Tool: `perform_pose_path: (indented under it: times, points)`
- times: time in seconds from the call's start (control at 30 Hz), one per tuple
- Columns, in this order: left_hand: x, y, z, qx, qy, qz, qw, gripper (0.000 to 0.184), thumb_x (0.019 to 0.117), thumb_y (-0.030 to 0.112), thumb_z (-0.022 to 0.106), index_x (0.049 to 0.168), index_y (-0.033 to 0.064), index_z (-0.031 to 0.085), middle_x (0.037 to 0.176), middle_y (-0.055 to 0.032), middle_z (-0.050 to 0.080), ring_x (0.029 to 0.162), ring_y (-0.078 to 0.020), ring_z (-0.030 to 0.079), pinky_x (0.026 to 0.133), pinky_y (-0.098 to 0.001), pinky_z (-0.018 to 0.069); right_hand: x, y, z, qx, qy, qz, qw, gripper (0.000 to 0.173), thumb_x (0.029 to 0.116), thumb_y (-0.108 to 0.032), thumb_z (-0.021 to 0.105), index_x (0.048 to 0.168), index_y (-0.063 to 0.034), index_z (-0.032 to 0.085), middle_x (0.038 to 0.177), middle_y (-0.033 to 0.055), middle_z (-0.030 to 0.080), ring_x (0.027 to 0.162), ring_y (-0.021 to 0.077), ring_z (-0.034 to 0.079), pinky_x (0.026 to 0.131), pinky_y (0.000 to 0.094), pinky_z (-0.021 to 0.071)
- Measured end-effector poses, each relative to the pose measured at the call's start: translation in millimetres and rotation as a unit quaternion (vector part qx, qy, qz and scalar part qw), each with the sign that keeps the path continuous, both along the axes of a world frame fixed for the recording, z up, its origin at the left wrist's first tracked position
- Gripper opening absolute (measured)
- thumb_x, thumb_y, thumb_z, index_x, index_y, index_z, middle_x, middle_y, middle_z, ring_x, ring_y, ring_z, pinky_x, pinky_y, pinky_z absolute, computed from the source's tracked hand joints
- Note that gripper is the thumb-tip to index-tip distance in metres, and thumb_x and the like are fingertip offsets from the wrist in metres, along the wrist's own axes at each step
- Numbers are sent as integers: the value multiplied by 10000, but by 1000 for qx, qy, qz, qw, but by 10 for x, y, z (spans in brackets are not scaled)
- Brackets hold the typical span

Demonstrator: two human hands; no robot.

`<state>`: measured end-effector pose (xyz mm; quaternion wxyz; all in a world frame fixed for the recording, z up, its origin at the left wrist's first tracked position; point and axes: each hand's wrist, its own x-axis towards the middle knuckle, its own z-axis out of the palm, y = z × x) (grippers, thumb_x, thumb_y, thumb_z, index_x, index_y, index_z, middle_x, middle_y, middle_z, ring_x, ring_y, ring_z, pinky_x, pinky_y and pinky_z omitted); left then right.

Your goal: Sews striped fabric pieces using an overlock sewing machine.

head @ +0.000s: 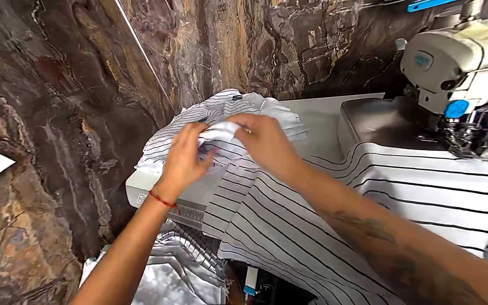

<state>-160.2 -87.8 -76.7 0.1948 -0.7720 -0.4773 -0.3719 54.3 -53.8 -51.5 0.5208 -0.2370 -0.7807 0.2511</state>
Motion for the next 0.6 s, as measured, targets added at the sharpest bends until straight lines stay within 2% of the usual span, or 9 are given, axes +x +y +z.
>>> perform_pose_path:
  times: [0.03, 0.1, 0.17, 0.27, 0.33, 0.4, 0.47, 0.53, 0.6]
  points:
    - [-153, 11, -36, 2, -31, 51, 998, 432, 789, 27, 746, 1182, -106, 624, 1126, -287, 669, 1053, -447, 659, 906, -638, 507, 90, -101, 133, -17, 33, 17, 999, 237, 1035, -73, 525, 1059, -17, 754, 866, 63, 710, 761, 103, 635, 711, 316, 510]
    - [-413, -35, -42, -12, -119, 156, 981, 294, 854, -34, 672, 1130, -135, 668, 1063, -331, 684, 997, -504, 673, 869, -702, 492, 300, -258, 341, -19, 116, 47, 992, 237, 1052, -134, 507, 934, -89, 708, 758, -74, 631, 686, -39, 573, 648, 184, 484]
    - [-586, -95, 58, -44, -204, 218, 953, 281, 910, 26, 670, 1164, -94, 669, 1053, -326, 686, 985, -502, 667, 856, -731, 469, 532, -352, 520, -28, 187, 54, 981, 256, 1062, -139, 514, 865, -136, 678, 708, -119, 627, 657, -59, 610, 617, 148, 531]
    - [-821, -63, 319, -72, -223, 251, 939, 311, 893, 46, 671, 1185, -50, 630, 1051, -283, 672, 969, -454, 650, 831, -705, 472, 762, -291, 604, -42, 188, 14, 981, 207, 1035, -112, 568, 909, -122, 731, 727, -95, 679, 655, -36, 645, 613, 157, 558]
    - [-890, 4, 586, -93, -168, 281, 940, 270, 920, 29, 653, 1169, -77, 648, 1056, -354, 660, 997, -564, 627, 840, -776, 425, 752, -46, 536, -21, 121, -42, 992, 167, 1023, -118, 590, 977, -105, 750, 790, -70, 699, 687, -36, 630, 649, 178, 536]
    - [-943, 83, 943, -81, -128, 292, 944, 262, 953, 19, 602, 1184, -82, 672, 1099, -406, 644, 1061, -645, 588, 879, -826, 380, 649, 289, 548, -32, 77, -92, 992, 217, 1046, -156, 559, 992, -75, 753, 821, 1, 688, 720, 48, 614, 691, 298, 506]
    - [-929, 88, 1405, 15, -124, 288, 949, 303, 978, 32, 536, 1239, -75, 647, 1190, -392, 629, 1164, -598, 574, 975, -779, 376, 595, 525, 751, -18, 115, -115, 986, 251, 1058, -154, 525, 1042, -34, 744, 904, 66, 708, 818, 117, 649, 789, 375, 526]
    - [-873, 22, 1819, 122, -108, 293, 942, 386, 1041, 110, 419, 1357, -52, 568, 1314, -347, 595, 1272, -490, 558, 1083, -648, 382, 635, 521, 1040, 72, 177, -120, 974, 276, 1061, -160, 507, 1113, -45, 752, 955, 46, 732, 876, 77, 675, 838, 330, 547]
    - [-919, -61, 1932, 142, -72, 339, 927, 429, 1082, 175, 346, 1421, -36, 503, 1376, -325, 565, 1323, -468, 530, 1108, -624, 377, 658, 392, 1163, 172, 192, -116, 959, 237, 1047, -168, 539, 1017, -68, 752, 919, 3, 697, 874, 30, 647, 822, 264, 517]
